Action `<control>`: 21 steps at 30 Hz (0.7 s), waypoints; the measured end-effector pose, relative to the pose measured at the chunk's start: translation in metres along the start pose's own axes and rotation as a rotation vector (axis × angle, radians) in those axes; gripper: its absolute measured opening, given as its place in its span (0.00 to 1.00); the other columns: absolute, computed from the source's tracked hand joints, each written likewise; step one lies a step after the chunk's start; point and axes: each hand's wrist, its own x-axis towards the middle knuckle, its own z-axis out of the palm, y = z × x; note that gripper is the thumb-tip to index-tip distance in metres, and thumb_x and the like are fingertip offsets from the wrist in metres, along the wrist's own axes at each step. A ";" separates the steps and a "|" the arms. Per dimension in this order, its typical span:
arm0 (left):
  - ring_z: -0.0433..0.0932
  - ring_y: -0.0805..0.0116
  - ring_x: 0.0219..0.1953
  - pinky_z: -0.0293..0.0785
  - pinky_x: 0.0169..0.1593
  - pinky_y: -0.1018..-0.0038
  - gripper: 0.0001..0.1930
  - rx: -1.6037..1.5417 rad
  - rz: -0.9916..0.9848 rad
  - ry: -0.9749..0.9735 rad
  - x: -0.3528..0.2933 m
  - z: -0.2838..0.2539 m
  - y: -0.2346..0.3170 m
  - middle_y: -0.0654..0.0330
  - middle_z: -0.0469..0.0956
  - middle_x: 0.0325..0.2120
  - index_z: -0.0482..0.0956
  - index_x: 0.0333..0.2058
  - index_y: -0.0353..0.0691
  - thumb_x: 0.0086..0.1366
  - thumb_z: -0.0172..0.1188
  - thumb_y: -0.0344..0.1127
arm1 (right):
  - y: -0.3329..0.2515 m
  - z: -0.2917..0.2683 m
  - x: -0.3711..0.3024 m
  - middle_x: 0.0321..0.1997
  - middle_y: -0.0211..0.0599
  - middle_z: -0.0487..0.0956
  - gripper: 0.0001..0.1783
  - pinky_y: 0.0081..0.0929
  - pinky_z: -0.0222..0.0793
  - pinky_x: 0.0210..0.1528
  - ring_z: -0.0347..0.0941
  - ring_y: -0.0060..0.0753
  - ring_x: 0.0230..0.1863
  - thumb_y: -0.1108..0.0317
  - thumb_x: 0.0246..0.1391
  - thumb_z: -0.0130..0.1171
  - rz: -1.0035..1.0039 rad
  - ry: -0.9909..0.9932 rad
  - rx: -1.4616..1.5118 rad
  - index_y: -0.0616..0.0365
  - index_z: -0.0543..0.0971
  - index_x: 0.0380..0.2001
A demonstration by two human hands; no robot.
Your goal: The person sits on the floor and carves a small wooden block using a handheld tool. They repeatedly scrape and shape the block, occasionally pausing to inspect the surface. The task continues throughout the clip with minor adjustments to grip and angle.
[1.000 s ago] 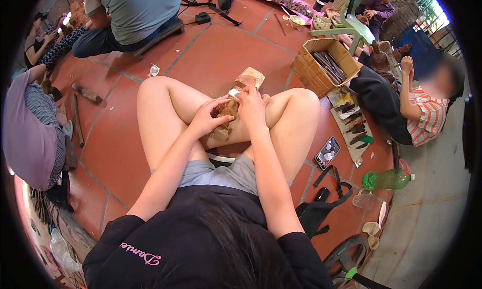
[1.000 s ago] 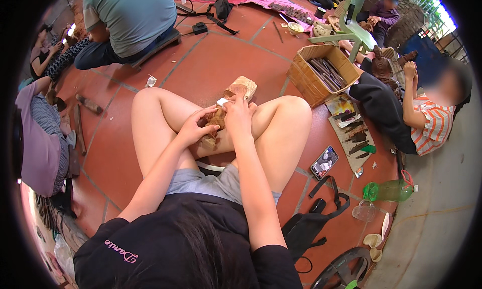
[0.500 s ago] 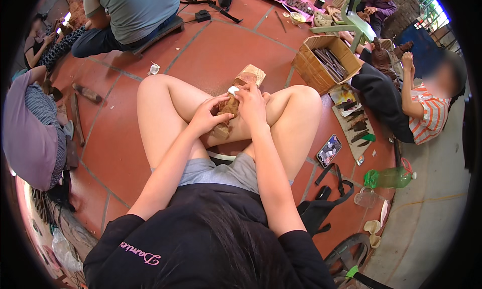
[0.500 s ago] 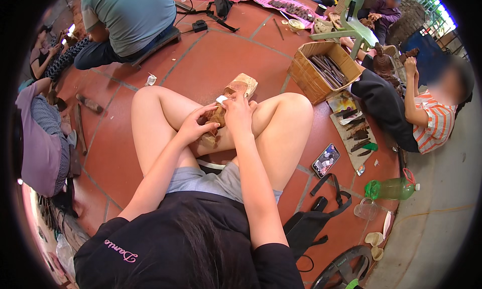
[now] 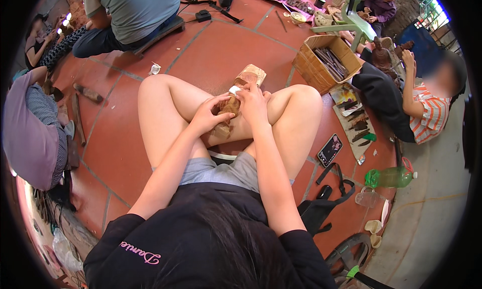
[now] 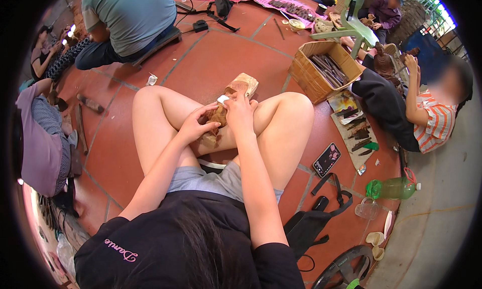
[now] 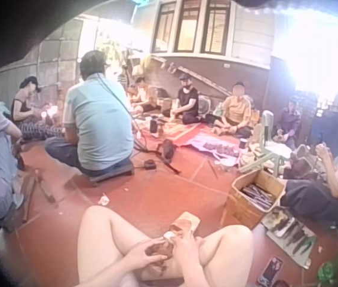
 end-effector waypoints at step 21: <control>0.69 0.59 0.64 0.68 0.65 0.62 0.41 -0.210 -0.079 0.028 0.008 0.000 -0.005 0.48 0.63 0.68 0.67 0.64 0.35 0.54 0.77 0.36 | -0.017 -0.003 -0.002 0.44 0.32 0.79 0.05 0.43 0.58 0.54 0.76 0.37 0.47 0.69 0.53 0.65 0.016 -0.005 -0.099 0.52 0.86 0.34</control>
